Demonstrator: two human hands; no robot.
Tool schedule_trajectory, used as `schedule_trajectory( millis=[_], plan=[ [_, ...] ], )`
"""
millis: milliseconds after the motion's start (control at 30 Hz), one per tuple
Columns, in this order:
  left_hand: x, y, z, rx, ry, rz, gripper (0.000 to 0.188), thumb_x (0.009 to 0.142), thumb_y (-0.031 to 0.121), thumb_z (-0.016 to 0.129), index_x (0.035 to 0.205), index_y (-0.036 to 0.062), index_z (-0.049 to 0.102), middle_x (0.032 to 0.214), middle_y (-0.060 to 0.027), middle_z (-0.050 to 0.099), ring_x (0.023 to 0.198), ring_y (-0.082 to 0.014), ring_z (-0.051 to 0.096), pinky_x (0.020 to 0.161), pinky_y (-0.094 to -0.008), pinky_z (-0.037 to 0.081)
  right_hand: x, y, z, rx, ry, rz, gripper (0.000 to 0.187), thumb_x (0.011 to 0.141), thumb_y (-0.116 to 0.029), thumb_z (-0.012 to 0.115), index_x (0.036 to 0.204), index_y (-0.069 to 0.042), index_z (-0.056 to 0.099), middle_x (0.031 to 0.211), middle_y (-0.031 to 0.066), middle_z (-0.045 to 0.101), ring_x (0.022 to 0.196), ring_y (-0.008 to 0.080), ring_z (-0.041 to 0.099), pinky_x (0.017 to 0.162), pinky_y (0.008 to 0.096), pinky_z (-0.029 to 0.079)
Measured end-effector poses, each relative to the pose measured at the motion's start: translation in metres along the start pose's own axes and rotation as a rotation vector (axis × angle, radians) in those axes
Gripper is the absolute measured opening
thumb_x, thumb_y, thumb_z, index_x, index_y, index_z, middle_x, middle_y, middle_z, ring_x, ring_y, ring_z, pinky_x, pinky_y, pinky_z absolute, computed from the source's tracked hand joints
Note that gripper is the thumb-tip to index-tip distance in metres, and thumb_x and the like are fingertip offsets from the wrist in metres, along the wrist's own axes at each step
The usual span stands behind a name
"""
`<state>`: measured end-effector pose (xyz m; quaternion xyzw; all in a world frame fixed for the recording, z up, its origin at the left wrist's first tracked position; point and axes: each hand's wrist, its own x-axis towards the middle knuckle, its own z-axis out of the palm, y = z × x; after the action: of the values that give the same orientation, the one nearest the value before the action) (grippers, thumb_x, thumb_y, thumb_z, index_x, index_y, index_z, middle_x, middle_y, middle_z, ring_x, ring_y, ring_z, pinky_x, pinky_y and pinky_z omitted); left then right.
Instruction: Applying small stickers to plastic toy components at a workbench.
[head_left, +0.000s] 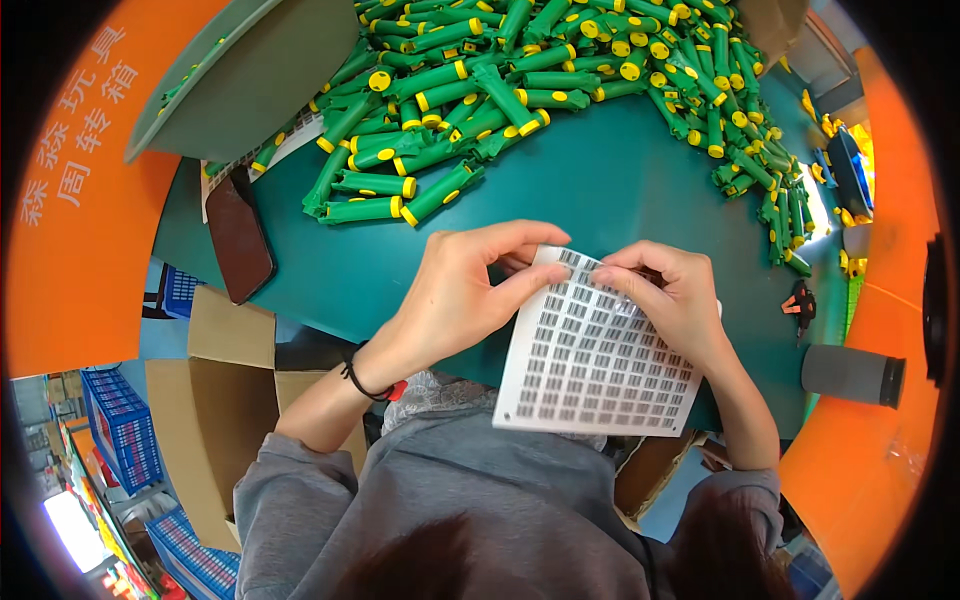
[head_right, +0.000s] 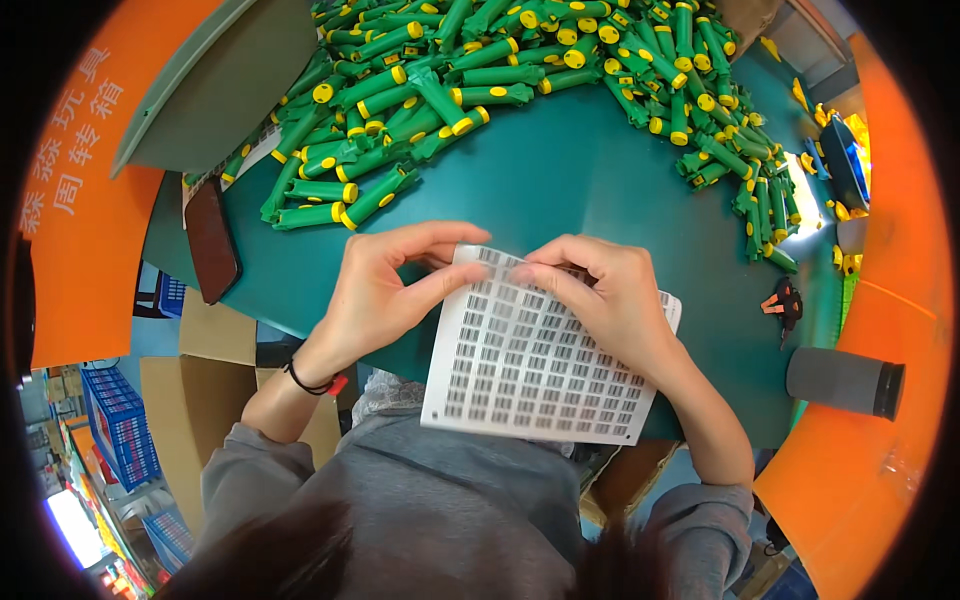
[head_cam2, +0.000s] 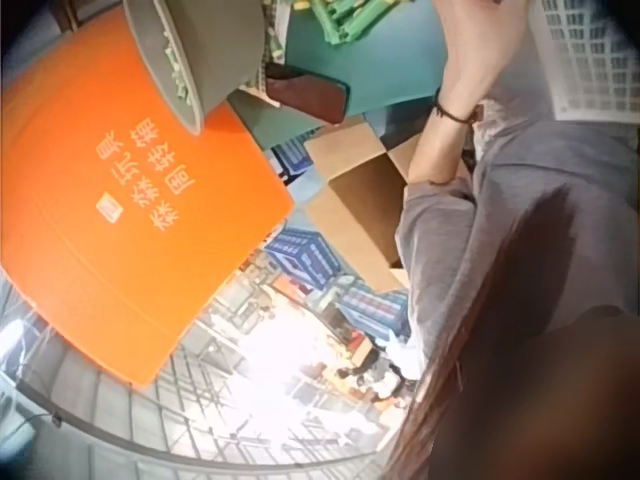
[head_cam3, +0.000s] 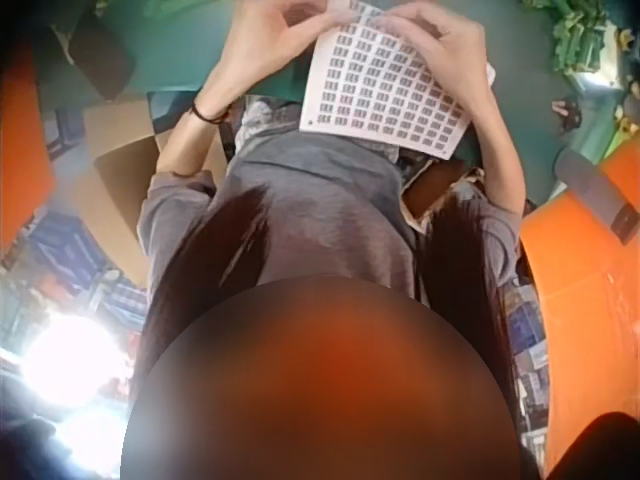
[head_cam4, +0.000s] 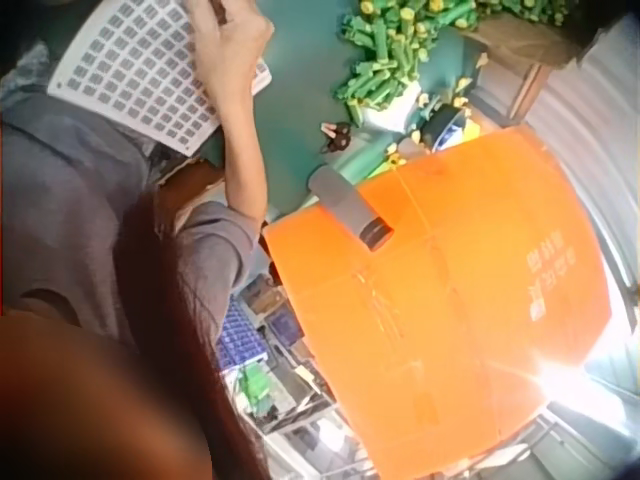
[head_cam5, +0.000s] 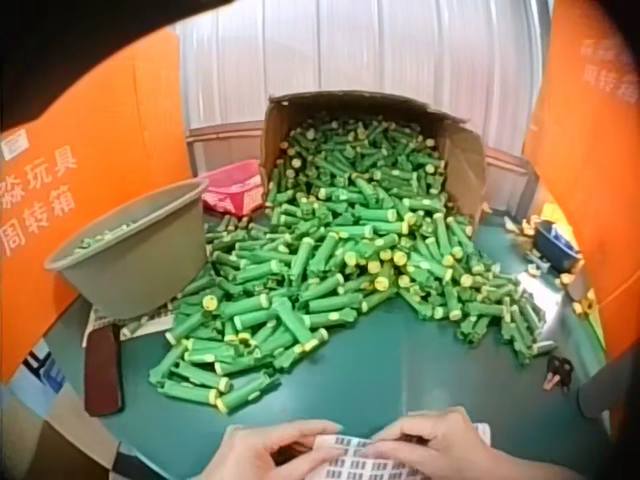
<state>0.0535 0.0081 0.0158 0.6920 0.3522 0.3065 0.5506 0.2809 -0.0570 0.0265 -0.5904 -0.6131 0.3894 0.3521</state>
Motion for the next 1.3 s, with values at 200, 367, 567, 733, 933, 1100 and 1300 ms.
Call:
schedule_trajectory(
  millis=[200, 367, 567, 733, 933, 1100, 1300],
  plan=[
    [0.013, -0.011, 0.000, 0.232, 0.064, 0.347, 0.023, 0.081, 0.017, 0.080, 0.098, 0.0036, 0.073, 0.082, -0.0073, 0.067, 0.066, -0.0201, 0.062, 0.060, -0.0322, 0.049, 0.006, 0.003, 0.010, -0.258, 0.066, -0.233, 0.008, 0.089, -0.009, 0.072, 0.094, -0.002, 0.073, 0.087, 0.0029, 0.071, 0.073, 0.0076, 0.064, 0.064, 0.0232, 0.050],
    [0.015, -0.018, -0.008, -0.098, -0.073, -0.085, 0.020, 0.088, 0.009, 0.075, 0.103, -0.0018, 0.069, 0.088, -0.0064, 0.073, 0.081, -0.0061, 0.067, 0.068, -0.0213, 0.053, -0.004, 0.001, -0.006, -0.105, 0.090, 0.032, 0.008, 0.089, -0.009, 0.072, 0.093, -0.002, 0.072, 0.082, 0.0019, 0.070, 0.073, 0.0059, 0.062, 0.063, 0.0206, 0.048],
    [0.020, -0.016, -0.003, -0.301, -0.129, -0.117, 0.021, 0.089, 0.007, 0.074, 0.108, -0.0004, 0.068, 0.088, -0.0039, 0.072, 0.081, -0.0066, 0.066, 0.069, -0.0216, 0.053, 0.001, 0.011, -0.019, 0.193, -0.031, 0.331, 0.010, 0.090, -0.010, 0.071, 0.095, -0.002, 0.073, 0.081, 0.0030, 0.070, 0.078, 0.0082, 0.063, 0.067, 0.0225, 0.048],
    [0.014, -0.017, 0.011, -0.238, -0.067, -0.086, 0.023, 0.088, 0.009, 0.075, 0.108, 0.0010, 0.069, 0.089, -0.0075, 0.073, 0.080, -0.0083, 0.068, 0.070, -0.0235, 0.054, 0.004, 0.000, 0.005, -0.264, 0.175, -0.195, 0.010, 0.088, -0.009, 0.072, 0.096, -0.004, 0.075, 0.085, 0.0044, 0.071, 0.086, 0.0163, 0.063, 0.075, 0.0289, 0.048],
    [0.021, -0.017, -0.004, 0.533, 0.155, 0.525, 0.014, 0.080, 0.014, 0.079, 0.092, 0.0078, 0.075, 0.095, -0.0036, 0.071, 0.082, -0.0218, 0.066, 0.069, -0.0321, 0.053, 0.003, 0.005, 0.006, -0.329, 0.145, -0.160, 0.009, 0.088, -0.010, 0.072, 0.094, -0.003, 0.074, 0.081, 0.0053, 0.069, 0.075, 0.0156, 0.058, 0.073, 0.0292, 0.044],
    [0.023, -0.018, -0.011, 0.691, 0.098, 0.573, 0.018, 0.074, 0.013, 0.077, 0.091, 0.0084, 0.073, 0.097, -0.0007, 0.069, 0.093, -0.0213, 0.062, 0.078, -0.0337, 0.051, 0.007, 0.011, 0.011, -0.321, 0.147, -0.177, 0.010, 0.088, -0.010, 0.072, 0.094, -0.003, 0.074, 0.081, 0.0058, 0.069, 0.073, 0.0170, 0.056, 0.074, 0.0299, 0.043],
    [0.024, -0.021, -0.014, 0.955, 0.077, 0.892, 0.020, 0.073, 0.012, 0.071, 0.092, 0.0065, 0.066, 0.102, -0.0039, 0.065, 0.096, -0.0218, 0.060, 0.083, -0.0365, 0.049, 0.020, 0.017, 0.013, -0.350, 0.155, -0.221, 0.010, 0.087, -0.009, 0.073, 0.093, -0.002, 0.072, 0.086, 0.0063, 0.068, 0.077, 0.0201, 0.057, 0.076, 0.0313, 0.045]
  ],
)
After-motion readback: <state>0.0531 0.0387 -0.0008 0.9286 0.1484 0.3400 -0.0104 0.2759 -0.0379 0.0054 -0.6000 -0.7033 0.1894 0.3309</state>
